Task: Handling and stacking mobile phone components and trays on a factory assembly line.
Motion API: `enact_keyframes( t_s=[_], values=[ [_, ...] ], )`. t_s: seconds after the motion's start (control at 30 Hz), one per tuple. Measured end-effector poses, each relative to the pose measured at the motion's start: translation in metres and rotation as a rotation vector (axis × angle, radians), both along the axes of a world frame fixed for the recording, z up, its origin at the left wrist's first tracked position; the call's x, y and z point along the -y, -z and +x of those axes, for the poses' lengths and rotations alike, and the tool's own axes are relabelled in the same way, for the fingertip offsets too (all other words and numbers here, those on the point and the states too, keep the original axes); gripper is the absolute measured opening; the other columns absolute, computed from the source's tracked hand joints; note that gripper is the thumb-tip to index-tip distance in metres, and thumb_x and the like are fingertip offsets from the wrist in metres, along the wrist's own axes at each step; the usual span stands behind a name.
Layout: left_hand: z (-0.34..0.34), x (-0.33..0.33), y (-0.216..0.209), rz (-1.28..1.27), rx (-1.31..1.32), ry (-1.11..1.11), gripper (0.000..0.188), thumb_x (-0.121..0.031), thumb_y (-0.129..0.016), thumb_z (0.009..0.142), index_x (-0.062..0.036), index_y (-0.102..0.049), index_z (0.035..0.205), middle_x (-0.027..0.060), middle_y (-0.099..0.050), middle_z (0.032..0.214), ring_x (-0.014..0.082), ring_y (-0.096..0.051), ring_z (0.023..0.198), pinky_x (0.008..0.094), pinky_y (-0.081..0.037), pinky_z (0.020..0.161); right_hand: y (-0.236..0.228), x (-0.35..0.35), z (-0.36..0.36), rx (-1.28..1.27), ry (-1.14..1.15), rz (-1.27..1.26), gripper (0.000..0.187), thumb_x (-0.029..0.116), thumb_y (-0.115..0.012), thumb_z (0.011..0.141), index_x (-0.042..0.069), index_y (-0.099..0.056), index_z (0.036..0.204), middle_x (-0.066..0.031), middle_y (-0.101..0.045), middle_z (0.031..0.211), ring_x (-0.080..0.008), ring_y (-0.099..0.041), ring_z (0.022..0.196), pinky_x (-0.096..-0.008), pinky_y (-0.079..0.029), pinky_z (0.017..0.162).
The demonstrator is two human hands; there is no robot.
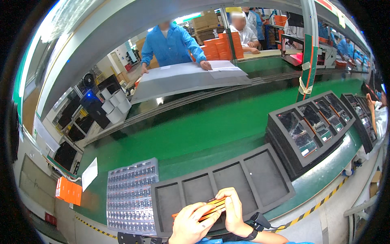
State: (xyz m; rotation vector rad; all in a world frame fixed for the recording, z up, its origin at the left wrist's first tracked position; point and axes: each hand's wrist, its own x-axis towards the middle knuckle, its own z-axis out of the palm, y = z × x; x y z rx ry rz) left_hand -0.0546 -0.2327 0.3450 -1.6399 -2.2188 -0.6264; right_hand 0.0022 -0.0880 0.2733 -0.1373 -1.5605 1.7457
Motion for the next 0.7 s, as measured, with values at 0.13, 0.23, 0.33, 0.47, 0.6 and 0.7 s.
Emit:
enact_keyframes(
  t_s=[0.13, 0.23, 0.33, 0.47, 0.6, 0.7],
  values=[
    [0.0001, 0.0000, -0.0015, -0.018, 0.004, 0.017, 0.032, -0.018, -0.075, 0.081, -0.0238, -0.072, 0.113, -0.0017, -0.066, 0.115, 0.0201, -0.062, 0.111, 0.0360, -0.052, 0.094, -0.0010, -0.0003, 0.0016, 0.007, 0.004, 0.008, 0.036, 0.031, -0.038, 0.109, -0.001, -0.054, 0.100, -0.0137, -0.055, 0.100, -0.0207, -0.057, 0.093, -0.0344, -0.048, 0.087],
    [0.0021, 0.0013, -0.0010, 0.004, -0.007, 0.000, 0.032, -0.018, -0.075, 0.081, -0.0233, -0.072, 0.113, -0.0014, -0.066, 0.114, 0.0203, -0.062, 0.110, 0.0359, -0.052, 0.093, -0.0018, 0.0011, 0.0014, 0.009, 0.003, -0.004, 0.036, 0.030, -0.038, 0.108, 0.000, -0.054, 0.099, -0.0138, -0.055, 0.100, -0.0205, -0.057, 0.092, -0.0344, -0.048, 0.087],
    [0.0038, 0.0028, 0.0016, -0.018, 0.124, 0.039, 0.037, -0.019, -0.069, 0.093, -0.0037, -0.066, 0.126, 0.0150, -0.068, 0.125, 0.0380, -0.062, 0.119, 0.0487, -0.042, 0.111, -0.0001, 0.0008, 0.0018, -0.001, -0.004, 0.004, 0.036, 0.030, -0.038, 0.108, 0.000, -0.054, 0.099, -0.0137, -0.055, 0.100, -0.0205, -0.057, 0.092, -0.0343, -0.048, 0.086],
    [-0.0006, -0.0006, 0.0003, 0.019, -0.006, 0.009, 0.032, -0.019, -0.075, 0.080, -0.0227, -0.072, 0.112, -0.0012, -0.066, 0.113, 0.0204, -0.063, 0.108, 0.0354, -0.052, 0.092, 0.0013, -0.0004, 0.0008, 0.006, 0.004, 0.019, 0.035, 0.030, -0.038, 0.108, 0.000, -0.054, 0.098, -0.0136, -0.054, 0.099, -0.0208, -0.057, 0.091, -0.0343, -0.048, 0.086],
    [-0.0017, -0.0016, -0.0004, 0.029, -0.021, 0.007, 0.031, -0.019, -0.075, 0.081, -0.0222, -0.072, 0.111, -0.0011, -0.066, 0.112, 0.0203, -0.063, 0.107, 0.0349, -0.052, 0.091, 0.0007, -0.0009, -0.0009, 0.013, 0.005, 0.021, 0.035, 0.029, -0.037, 0.109, 0.000, -0.054, 0.098, -0.0134, -0.054, 0.099, -0.0206, -0.057, 0.091, -0.0343, -0.048, 0.085],
    [-0.0024, -0.0019, -0.0016, 0.026, -0.028, 0.008, 0.031, -0.019, -0.075, 0.081, -0.0220, -0.072, 0.111, -0.0014, -0.066, 0.112, 0.0202, -0.063, 0.106, 0.0347, -0.052, 0.091, -0.0009, -0.0009, -0.0005, 0.026, 0.002, 0.026, 0.036, 0.030, -0.037, 0.109, 0.000, -0.054, 0.097, -0.0132, -0.054, 0.099, -0.0204, -0.057, 0.090, -0.0342, -0.048, 0.085]
  ],
)
